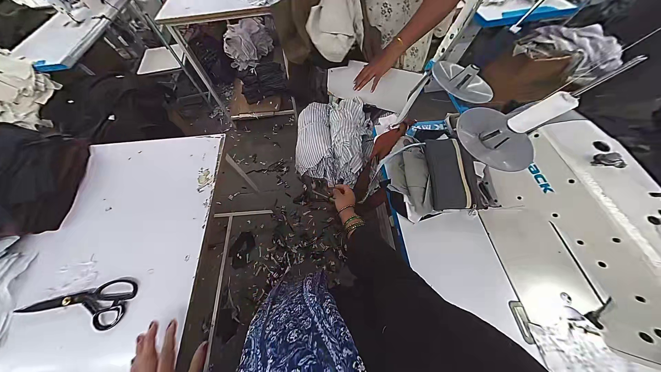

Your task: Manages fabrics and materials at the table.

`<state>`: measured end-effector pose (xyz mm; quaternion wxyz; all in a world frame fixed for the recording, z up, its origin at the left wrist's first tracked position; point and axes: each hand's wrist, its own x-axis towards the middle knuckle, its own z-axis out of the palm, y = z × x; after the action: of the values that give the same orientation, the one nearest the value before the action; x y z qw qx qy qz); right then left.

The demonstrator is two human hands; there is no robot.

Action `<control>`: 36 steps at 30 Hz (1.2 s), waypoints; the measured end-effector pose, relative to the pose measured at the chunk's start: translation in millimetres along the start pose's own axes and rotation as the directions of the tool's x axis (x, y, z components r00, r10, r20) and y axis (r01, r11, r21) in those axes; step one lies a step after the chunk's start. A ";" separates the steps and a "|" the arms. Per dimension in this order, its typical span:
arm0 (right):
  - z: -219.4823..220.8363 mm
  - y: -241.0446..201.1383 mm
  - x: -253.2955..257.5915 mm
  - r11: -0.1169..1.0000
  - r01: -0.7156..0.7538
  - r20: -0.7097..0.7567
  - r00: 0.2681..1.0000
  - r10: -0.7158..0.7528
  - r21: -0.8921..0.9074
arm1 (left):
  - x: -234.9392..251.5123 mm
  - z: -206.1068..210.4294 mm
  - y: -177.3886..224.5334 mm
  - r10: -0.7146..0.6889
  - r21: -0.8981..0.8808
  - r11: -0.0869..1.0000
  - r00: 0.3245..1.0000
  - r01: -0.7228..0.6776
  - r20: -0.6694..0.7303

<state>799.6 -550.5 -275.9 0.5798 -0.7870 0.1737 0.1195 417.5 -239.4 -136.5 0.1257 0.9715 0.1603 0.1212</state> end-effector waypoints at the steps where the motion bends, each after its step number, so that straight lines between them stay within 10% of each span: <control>1: -12.1 13.5 11.9 0.998 -0.042 -0.052 0.998 0.039 -0.054 | 13.9 5.1 10.8 0.022 0.004 1.000 0.997 -0.023 0.079; 7: -73.6 25.5 67.0 0.952 -0.239 -0.107 0.969 0.221 -0.193 | 36.8 14.1 23.2 -0.028 0.129 0.992 0.986 0.007 0.162; 12: -50.0 2.9 69.8 0.991 -0.030 -0.193 0.980 0.055 0.130 | 39.7 14.8 31.2 -0.097 0.158 0.985 0.982 0.071 0.163; 15: -3.2 -42.4 2.5 0.978 0.107 0.238 0.960 -0.149 0.179 | 40.6 16.3 31.1 -0.093 0.122 0.989 0.989 0.079 0.118; 16: 12.5 -56.5 -33.1 0.972 0.175 0.471 0.852 -0.230 0.158 | 41.6 16.5 31.4 -0.073 0.080 0.995 0.993 0.066 0.096; 18: 46.3 -77.4 -104.5 0.888 0.411 0.825 0.416 -0.383 0.205 | 47.5 17.8 36.1 0.025 -0.050 0.999 0.997 -0.022 0.068; 21: 61.4 -128.9 -187.5 0.622 0.640 0.889 -0.264 -0.373 0.451 | 61.3 23.9 56.3 0.218 -0.313 0.925 0.976 -0.214 -0.021; 23: 56.2 -154.3 -207.9 0.529 0.575 0.777 -0.388 -0.495 0.624 | 62.4 20.2 67.7 0.206 -0.490 0.846 0.976 -0.211 -0.064; 31: 50.3 -212.4 -137.8 0.801 0.301 0.816 0.107 -0.568 0.518 | -17.3 -87.0 5.6 -0.338 -0.848 0.499 0.941 0.181 0.002; 36: 79.3 -227.9 -151.3 0.776 0.296 0.754 0.209 -0.622 0.558 | -102.5 -125.7 -26.4 -0.493 -0.849 0.478 0.869 0.226 -0.046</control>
<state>756.7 -393.5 -42.2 0.6908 -0.5014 -0.4065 0.3258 281.2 -224.4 -46.0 0.5609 0.7135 0.3037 0.2899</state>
